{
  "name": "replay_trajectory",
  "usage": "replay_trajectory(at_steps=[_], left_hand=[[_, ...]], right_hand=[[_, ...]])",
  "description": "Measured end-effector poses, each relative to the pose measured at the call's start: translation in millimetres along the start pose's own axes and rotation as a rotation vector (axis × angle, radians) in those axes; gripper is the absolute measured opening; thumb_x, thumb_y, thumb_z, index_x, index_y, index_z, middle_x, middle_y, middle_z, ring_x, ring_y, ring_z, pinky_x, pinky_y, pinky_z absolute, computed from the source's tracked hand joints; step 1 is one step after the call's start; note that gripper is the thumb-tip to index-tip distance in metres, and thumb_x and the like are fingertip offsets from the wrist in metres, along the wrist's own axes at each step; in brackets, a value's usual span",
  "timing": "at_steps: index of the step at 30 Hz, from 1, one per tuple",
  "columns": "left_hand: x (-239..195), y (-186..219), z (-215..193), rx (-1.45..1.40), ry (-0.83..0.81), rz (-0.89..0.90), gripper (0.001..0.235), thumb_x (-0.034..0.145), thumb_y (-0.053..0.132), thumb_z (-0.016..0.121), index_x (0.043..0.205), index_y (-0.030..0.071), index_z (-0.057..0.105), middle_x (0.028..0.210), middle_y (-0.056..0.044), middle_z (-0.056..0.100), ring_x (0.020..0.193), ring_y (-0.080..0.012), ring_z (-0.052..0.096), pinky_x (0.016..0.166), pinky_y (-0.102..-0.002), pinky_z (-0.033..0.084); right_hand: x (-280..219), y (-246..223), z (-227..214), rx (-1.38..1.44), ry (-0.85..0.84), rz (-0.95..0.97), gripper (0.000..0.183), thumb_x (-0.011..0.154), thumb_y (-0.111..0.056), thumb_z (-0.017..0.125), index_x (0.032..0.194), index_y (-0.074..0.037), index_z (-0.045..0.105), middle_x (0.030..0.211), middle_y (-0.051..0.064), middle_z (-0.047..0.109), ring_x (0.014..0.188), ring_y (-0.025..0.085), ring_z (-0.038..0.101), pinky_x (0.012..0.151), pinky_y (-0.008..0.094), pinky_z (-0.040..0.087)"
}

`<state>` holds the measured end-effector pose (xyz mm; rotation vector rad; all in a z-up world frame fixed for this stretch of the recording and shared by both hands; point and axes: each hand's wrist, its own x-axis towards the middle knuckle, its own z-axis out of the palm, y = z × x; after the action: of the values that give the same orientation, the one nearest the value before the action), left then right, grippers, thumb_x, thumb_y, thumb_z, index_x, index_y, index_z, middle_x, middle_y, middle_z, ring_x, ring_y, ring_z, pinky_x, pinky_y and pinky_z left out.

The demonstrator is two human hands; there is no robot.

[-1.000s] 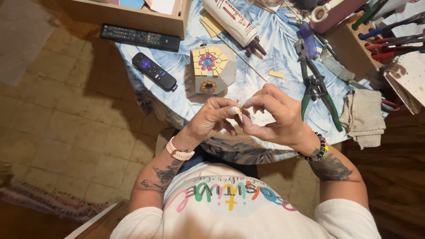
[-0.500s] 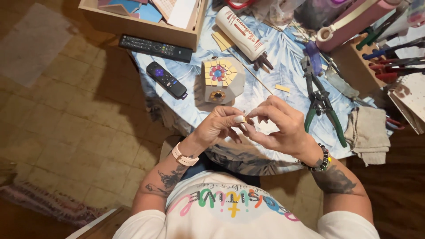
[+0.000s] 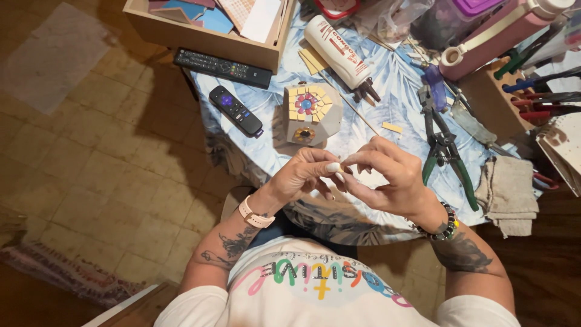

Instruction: Trimming small wooden pieces with pliers and attaching them to a decorative hexagonal box

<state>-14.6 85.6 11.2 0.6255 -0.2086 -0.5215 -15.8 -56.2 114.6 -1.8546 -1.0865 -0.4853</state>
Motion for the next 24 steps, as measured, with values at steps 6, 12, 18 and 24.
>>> replay_trajectory(at_steps=[6,12,18,24], left_hand=[[0,-1,-7,-0.008,0.002,-0.006,0.016,0.077,0.005,0.060,0.086,-0.008,0.058,0.071,-0.024,0.060,0.064,-0.0345,0.062,0.043,-0.037,0.054],[-5,8,-10,-0.080,0.021,-0.042,0.018,0.078,0.007,0.057,0.090,-0.007,0.057,0.071,-0.023,0.060,0.066,-0.0344,0.062,0.044,-0.039,0.054],[-15,21,-19,0.308,0.043,0.412,0.037,0.082,0.024,0.051,0.082,-0.013,0.058,0.067,-0.022,0.061,0.059,-0.0269,0.063,0.049,-0.035,0.054],[-4,-1,-81,1.151,0.243,1.134,0.052,0.077,0.057,0.044,0.079,0.007,0.059,0.070,-0.005,0.061,0.058,-0.0191,0.053,0.051,-0.028,0.050]], right_hand=[[3,1,1,0.004,-0.017,0.025,0.013,0.063,0.002,0.069,0.073,0.000,0.061,0.056,0.007,0.049,0.045,0.014,0.048,0.041,0.023,0.043],[9,13,7,0.067,-0.040,0.074,0.011,0.062,0.001,0.069,0.070,0.000,0.061,0.055,0.007,0.049,0.044,0.015,0.047,0.041,0.023,0.043],[17,51,9,0.018,-0.051,0.121,0.014,0.063,0.001,0.071,0.072,0.002,0.061,0.055,0.009,0.047,0.045,0.018,0.045,0.042,0.026,0.041],[27,83,27,-0.089,-0.063,0.072,0.012,0.065,0.001,0.071,0.072,0.001,0.061,0.056,0.009,0.045,0.048,0.020,0.043,0.046,0.029,0.042]])
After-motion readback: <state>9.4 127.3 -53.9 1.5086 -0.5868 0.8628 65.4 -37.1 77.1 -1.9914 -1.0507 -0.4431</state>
